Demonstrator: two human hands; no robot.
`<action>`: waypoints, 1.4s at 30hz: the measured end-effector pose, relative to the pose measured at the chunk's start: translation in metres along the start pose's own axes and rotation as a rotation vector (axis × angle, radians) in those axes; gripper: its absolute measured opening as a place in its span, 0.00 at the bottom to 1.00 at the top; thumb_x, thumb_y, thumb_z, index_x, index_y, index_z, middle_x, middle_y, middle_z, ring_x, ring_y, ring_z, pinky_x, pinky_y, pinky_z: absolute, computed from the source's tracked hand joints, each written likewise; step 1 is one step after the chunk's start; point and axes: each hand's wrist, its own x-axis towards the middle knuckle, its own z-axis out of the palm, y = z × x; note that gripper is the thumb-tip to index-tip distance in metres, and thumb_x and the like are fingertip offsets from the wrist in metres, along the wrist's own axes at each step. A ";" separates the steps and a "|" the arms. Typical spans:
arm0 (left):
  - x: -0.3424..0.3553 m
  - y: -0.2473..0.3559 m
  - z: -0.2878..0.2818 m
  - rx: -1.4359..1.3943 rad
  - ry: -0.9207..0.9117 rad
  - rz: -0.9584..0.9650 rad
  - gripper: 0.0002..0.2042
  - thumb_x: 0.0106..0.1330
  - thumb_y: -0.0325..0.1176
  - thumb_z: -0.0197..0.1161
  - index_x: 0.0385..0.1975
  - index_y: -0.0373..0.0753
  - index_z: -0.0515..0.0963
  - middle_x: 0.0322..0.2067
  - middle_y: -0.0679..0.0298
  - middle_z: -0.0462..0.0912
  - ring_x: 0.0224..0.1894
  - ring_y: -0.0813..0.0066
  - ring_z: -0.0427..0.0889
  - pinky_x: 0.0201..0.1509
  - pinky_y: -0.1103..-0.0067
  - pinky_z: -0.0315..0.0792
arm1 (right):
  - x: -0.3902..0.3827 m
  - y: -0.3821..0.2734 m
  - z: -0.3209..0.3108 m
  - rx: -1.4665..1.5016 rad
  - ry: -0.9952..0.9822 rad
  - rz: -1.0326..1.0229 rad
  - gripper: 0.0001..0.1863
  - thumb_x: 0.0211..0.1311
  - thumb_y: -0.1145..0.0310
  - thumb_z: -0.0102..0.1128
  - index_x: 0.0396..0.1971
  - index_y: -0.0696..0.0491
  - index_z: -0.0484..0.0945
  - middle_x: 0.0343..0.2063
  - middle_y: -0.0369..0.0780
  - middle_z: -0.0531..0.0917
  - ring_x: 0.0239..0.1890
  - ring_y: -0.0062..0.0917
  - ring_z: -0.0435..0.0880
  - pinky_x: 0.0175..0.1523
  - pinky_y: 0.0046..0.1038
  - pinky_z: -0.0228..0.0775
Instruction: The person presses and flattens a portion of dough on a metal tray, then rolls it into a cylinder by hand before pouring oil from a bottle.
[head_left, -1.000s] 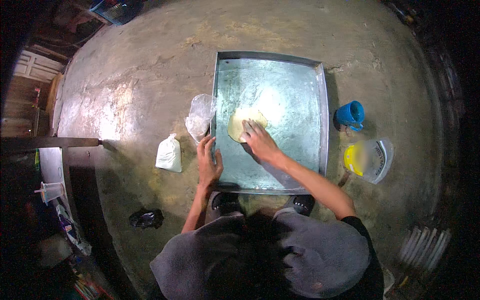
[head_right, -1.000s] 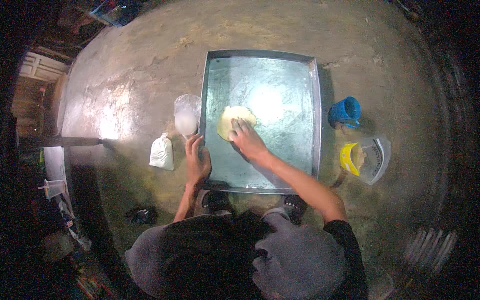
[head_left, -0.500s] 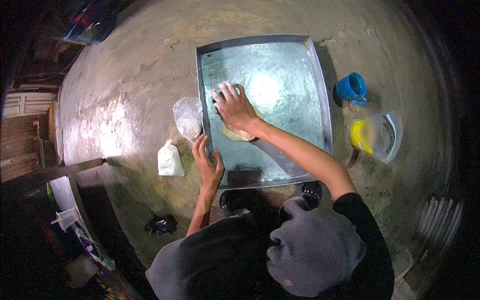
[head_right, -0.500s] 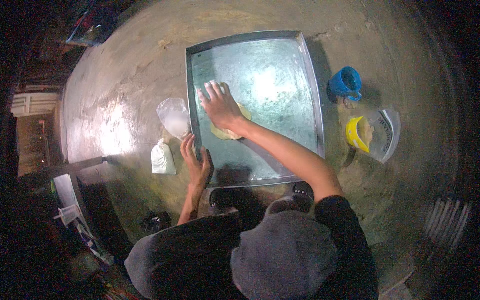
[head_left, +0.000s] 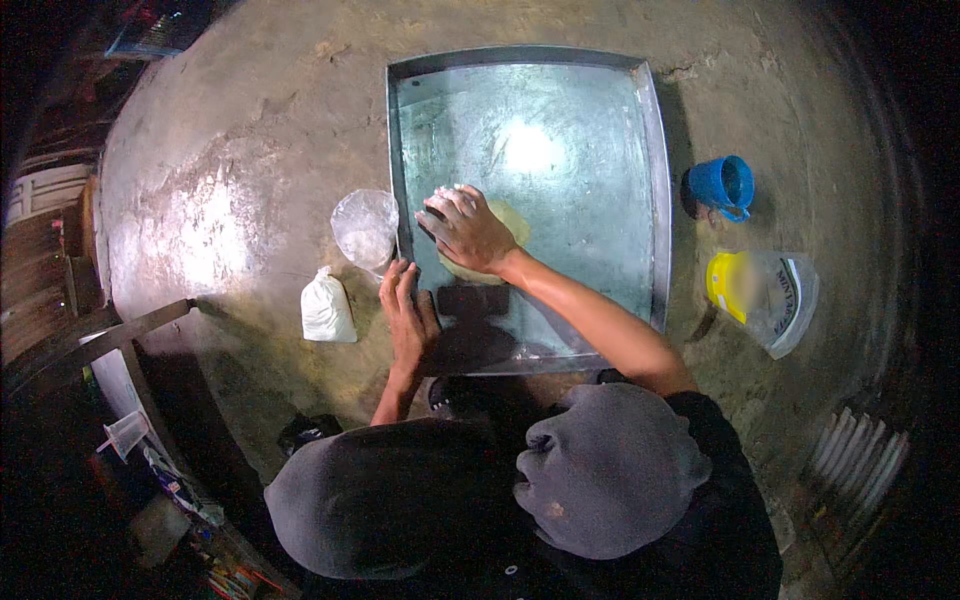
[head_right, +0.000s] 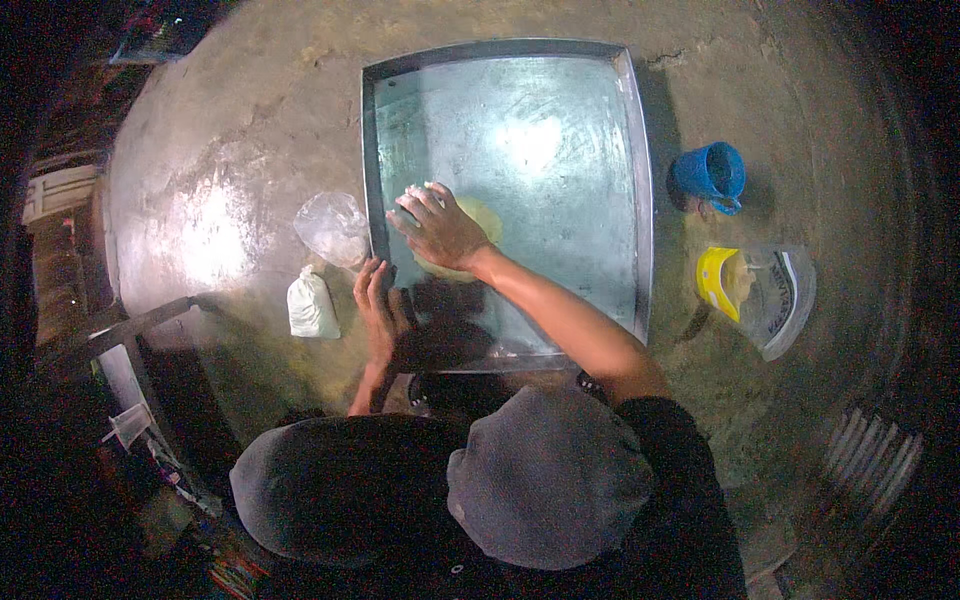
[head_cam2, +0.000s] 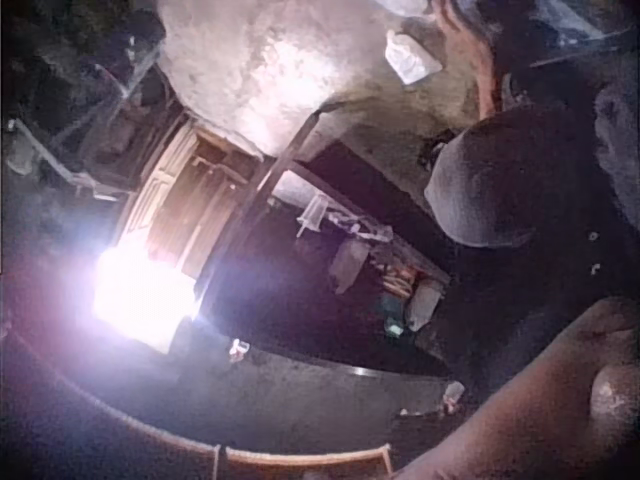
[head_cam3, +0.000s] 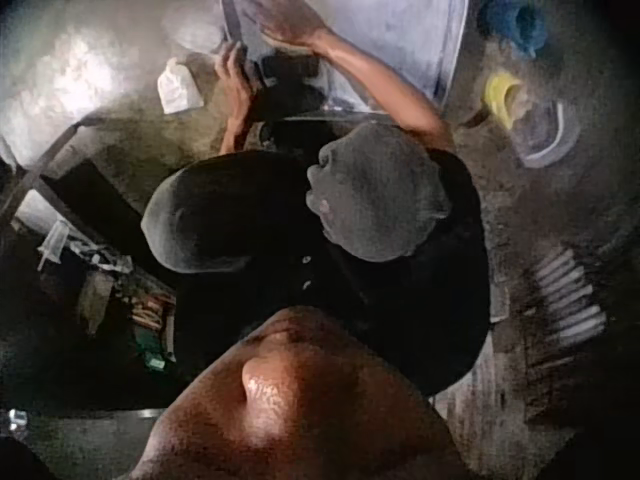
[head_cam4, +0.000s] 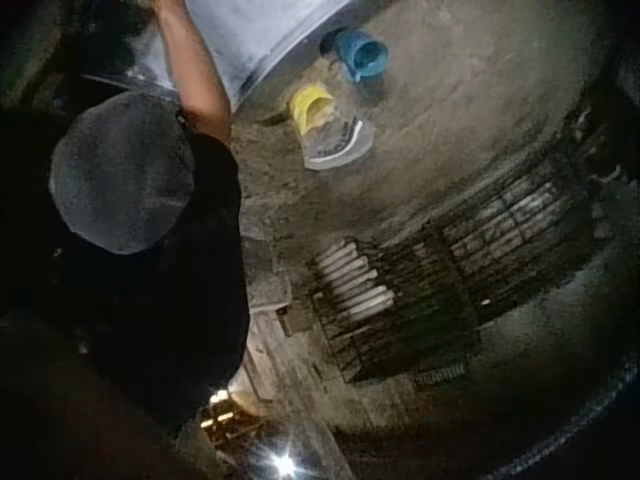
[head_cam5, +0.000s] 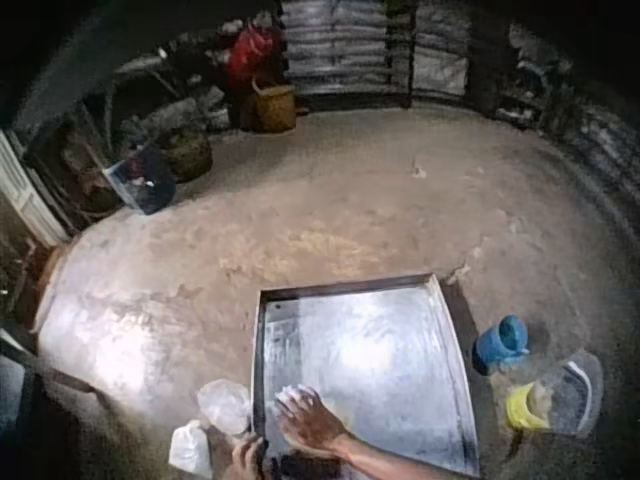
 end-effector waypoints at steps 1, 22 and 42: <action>-0.001 -0.001 0.000 -0.005 0.009 0.005 0.22 0.71 0.21 0.55 0.65 0.33 0.68 0.66 0.44 0.68 0.69 0.45 0.66 0.74 0.57 0.61 | -0.001 0.000 0.002 0.013 0.002 -0.011 0.24 0.65 0.60 0.59 0.59 0.51 0.74 0.55 0.44 0.75 0.63 0.39 0.72 0.70 0.50 0.61; -0.003 0.002 0.001 -0.073 0.032 0.036 0.24 0.70 0.20 0.56 0.66 0.32 0.66 0.67 0.45 0.66 0.71 0.43 0.63 0.75 0.56 0.57 | -0.024 -0.017 0.001 0.151 0.056 -0.115 0.16 0.68 0.66 0.56 0.54 0.50 0.77 0.49 0.43 0.78 0.56 0.40 0.76 0.60 0.45 0.68; 0.002 0.008 -0.005 -0.171 0.014 0.024 0.26 0.71 0.23 0.55 0.69 0.35 0.64 0.69 0.46 0.63 0.73 0.46 0.60 0.77 0.58 0.56 | -0.002 0.019 -0.025 0.464 0.330 0.500 0.22 0.73 0.60 0.49 0.60 0.57 0.71 0.60 0.51 0.70 0.66 0.47 0.67 0.73 0.47 0.55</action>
